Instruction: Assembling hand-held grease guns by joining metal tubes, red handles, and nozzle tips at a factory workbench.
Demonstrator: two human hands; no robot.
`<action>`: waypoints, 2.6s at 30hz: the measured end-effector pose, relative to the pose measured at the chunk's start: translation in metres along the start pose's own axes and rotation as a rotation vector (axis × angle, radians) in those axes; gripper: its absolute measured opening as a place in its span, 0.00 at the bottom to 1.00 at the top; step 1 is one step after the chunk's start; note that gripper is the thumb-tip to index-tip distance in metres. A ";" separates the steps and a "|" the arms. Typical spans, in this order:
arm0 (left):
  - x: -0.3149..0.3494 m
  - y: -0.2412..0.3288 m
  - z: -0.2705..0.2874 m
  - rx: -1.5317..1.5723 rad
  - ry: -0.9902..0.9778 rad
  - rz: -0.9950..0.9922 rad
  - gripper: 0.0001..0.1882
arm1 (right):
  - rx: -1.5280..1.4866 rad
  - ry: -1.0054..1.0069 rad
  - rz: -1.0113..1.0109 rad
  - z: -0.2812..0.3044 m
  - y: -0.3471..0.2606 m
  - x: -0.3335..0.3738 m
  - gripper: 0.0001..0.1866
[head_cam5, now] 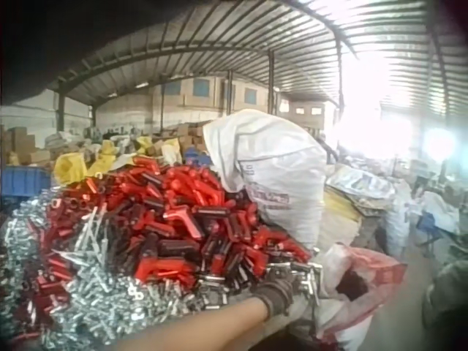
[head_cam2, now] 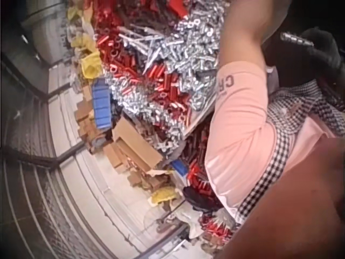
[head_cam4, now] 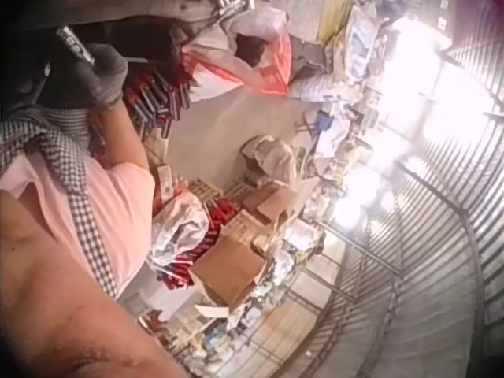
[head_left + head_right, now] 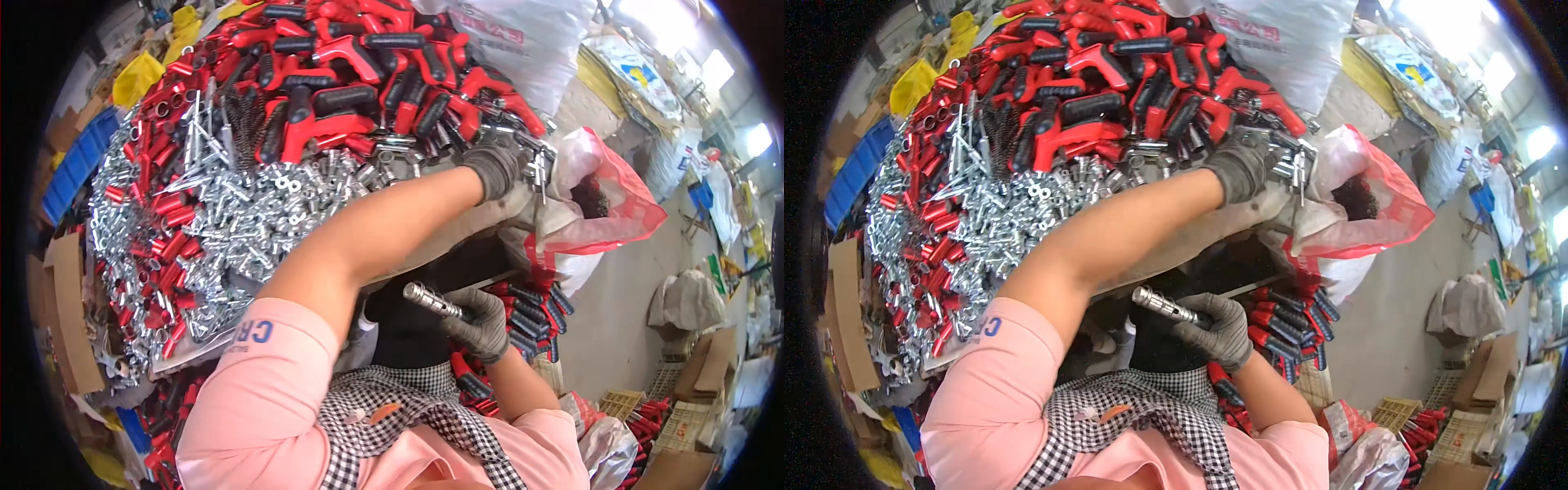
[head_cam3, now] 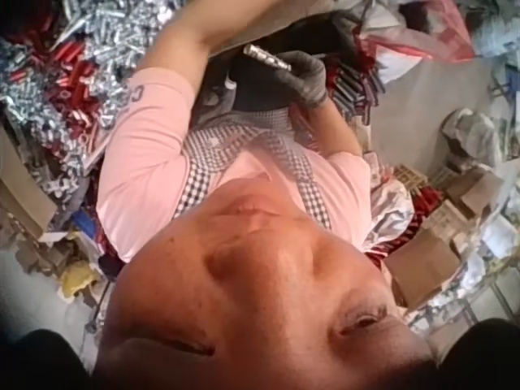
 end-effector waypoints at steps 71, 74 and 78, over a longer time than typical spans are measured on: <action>0.486 -0.073 0.086 -0.024 0.279 0.616 0.18 | 0.396 -0.631 -0.152 -0.180 -0.018 -0.002 0.19; 0.490 -0.047 0.085 0.514 0.383 0.563 0.14 | 0.330 -0.648 -0.187 -0.178 -0.012 -0.004 0.21; 0.483 0.008 0.087 1.123 0.433 0.472 0.08 | 0.335 -0.728 -0.152 -0.187 -0.016 0.001 0.22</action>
Point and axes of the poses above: each hand's wrist, its own x-axis away from the middle knuckle, its own z-axis out of the back of the hand, y = z × x, the point moved 4 cm from there along -x, towards the middle knuckle, and after that the axes turned 8 degrees about x, right-handed, at the moved point
